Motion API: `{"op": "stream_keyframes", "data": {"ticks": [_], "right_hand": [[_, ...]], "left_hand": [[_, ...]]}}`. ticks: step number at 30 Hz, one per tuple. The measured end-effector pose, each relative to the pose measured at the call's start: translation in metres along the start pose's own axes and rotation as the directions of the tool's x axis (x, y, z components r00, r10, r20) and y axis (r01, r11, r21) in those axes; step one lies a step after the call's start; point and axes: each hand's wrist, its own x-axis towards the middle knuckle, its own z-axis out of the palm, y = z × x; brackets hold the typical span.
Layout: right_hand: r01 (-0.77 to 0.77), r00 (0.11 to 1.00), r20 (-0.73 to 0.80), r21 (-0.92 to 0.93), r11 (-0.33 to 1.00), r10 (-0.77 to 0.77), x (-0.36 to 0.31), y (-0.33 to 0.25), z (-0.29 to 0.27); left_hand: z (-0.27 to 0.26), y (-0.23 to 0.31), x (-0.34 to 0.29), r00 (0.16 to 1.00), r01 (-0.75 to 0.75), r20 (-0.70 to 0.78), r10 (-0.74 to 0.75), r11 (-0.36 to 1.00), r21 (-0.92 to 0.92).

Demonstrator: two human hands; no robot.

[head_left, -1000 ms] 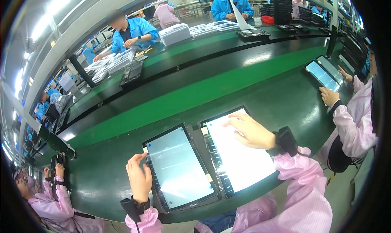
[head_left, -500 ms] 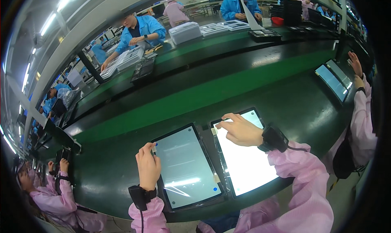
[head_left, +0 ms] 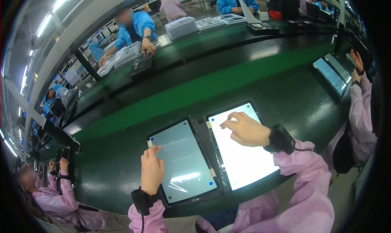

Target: Testing the touch sensitivity and display quality of two tablet screens on an electronics assembly line.

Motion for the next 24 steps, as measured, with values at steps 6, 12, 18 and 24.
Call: {"op": "stream_keyframes", "data": {"ticks": [6, 12, 18, 24], "right_hand": [[0.003, 0.999, -0.053, 0.016, 1.000, -0.003, -0.043, -0.011, -0.006], [-0.003, 0.998, -0.067, -0.023, 1.000, 0.002, -0.095, -0.023, -0.015], [-0.094, 0.995, -0.038, 0.002, 0.996, 0.094, -0.136, -0.040, -0.029], [-0.169, 0.986, -0.011, 0.008, 0.986, 0.169, -0.163, -0.048, -0.030]], "left_hand": [[-0.010, 0.039, -0.029, 0.993, -0.019, 0.113, 0.026, 0.998, -0.063], [-0.014, 0.087, -0.056, 0.961, -0.085, 0.250, 0.117, 0.987, -0.135], [-0.007, 0.107, -0.071, 0.951, -0.134, 0.250, 0.181, 0.972, -0.191], [-0.013, 0.117, -0.073, 0.951, -0.075, 0.276, 0.137, 0.972, -0.221]]}}
